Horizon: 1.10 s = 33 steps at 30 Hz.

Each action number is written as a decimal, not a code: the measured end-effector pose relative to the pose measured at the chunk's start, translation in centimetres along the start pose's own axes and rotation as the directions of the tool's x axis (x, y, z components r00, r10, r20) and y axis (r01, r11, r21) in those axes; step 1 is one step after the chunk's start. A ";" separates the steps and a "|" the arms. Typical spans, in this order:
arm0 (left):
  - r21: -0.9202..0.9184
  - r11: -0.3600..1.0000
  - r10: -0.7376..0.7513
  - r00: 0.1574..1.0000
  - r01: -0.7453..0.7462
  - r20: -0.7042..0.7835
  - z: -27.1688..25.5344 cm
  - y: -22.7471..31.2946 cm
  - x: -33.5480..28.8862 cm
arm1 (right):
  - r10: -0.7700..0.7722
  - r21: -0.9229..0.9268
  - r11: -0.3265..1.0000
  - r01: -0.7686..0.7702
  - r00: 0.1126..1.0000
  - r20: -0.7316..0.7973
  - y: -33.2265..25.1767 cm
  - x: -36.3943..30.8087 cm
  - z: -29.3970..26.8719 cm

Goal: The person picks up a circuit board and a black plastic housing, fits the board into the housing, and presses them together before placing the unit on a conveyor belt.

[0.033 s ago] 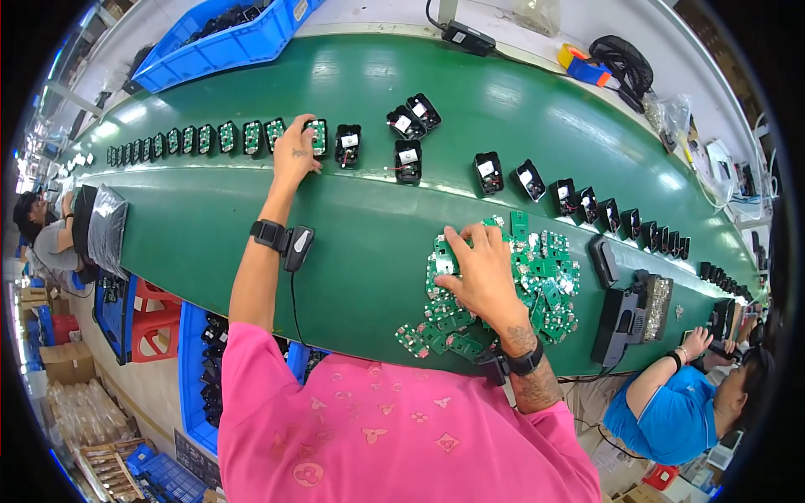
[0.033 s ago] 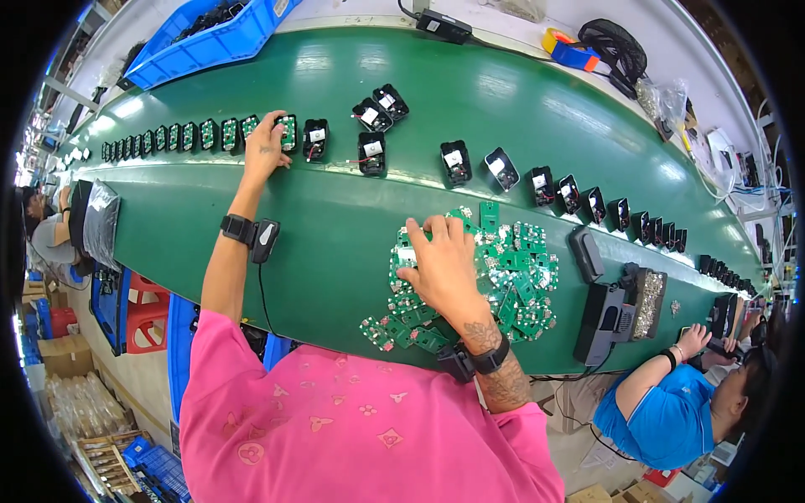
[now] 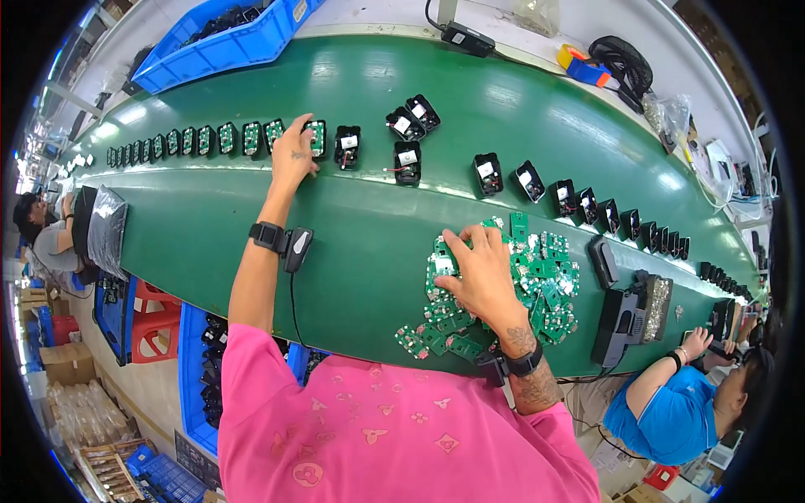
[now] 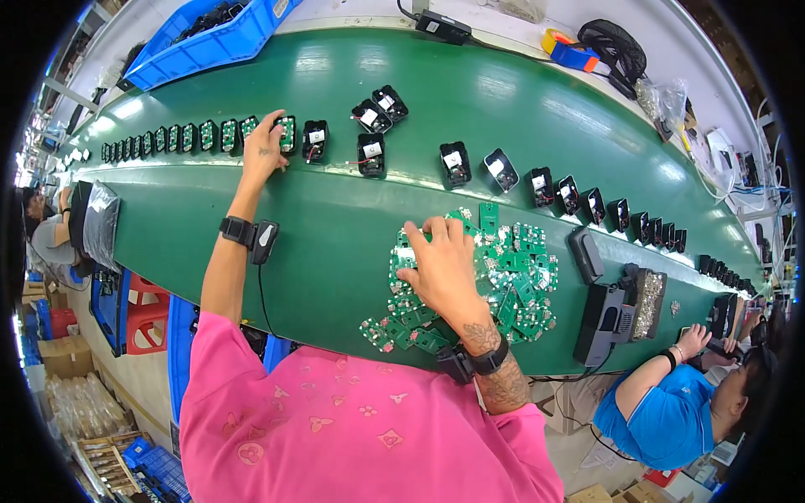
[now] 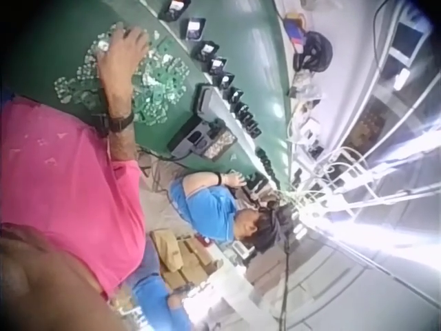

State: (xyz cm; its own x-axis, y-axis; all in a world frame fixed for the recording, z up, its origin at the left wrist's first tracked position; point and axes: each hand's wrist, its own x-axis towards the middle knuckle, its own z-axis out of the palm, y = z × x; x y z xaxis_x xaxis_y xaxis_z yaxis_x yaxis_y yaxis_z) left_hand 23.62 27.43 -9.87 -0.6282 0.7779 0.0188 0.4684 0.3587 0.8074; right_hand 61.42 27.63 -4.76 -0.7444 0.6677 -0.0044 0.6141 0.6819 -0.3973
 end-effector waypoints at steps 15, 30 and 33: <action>0.456 0.742 0.379 0.868 -0.492 0.320 1.0 3.5 -3.5 | 0.158 0.471 0.882 0.023 0.927 -0.339 1.6 0.0 -0.1; -0.669 0.679 0.192 0.806 0.303 0.560 7.5 5.6 -20.4 | -0.025 0.913 0.405 0.046 0.999 -0.040 -1.2 -1.7 -1.5; -0.684 0.702 0.185 0.876 0.200 0.446 7.3 7.6 -21.1 | 0.017 0.916 0.399 0.037 0.999 -0.048 -1.0 -2.1 -1.2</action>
State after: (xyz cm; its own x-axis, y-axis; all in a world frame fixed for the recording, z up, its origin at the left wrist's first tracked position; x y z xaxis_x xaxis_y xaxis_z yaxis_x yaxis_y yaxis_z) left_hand 44.94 17.54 -8.46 -0.1862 0.9777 -0.0971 -0.2216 0.0544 0.9736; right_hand 62.63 25.91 -3.21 -0.7207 0.6924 0.0327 -0.0232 0.0231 -0.9995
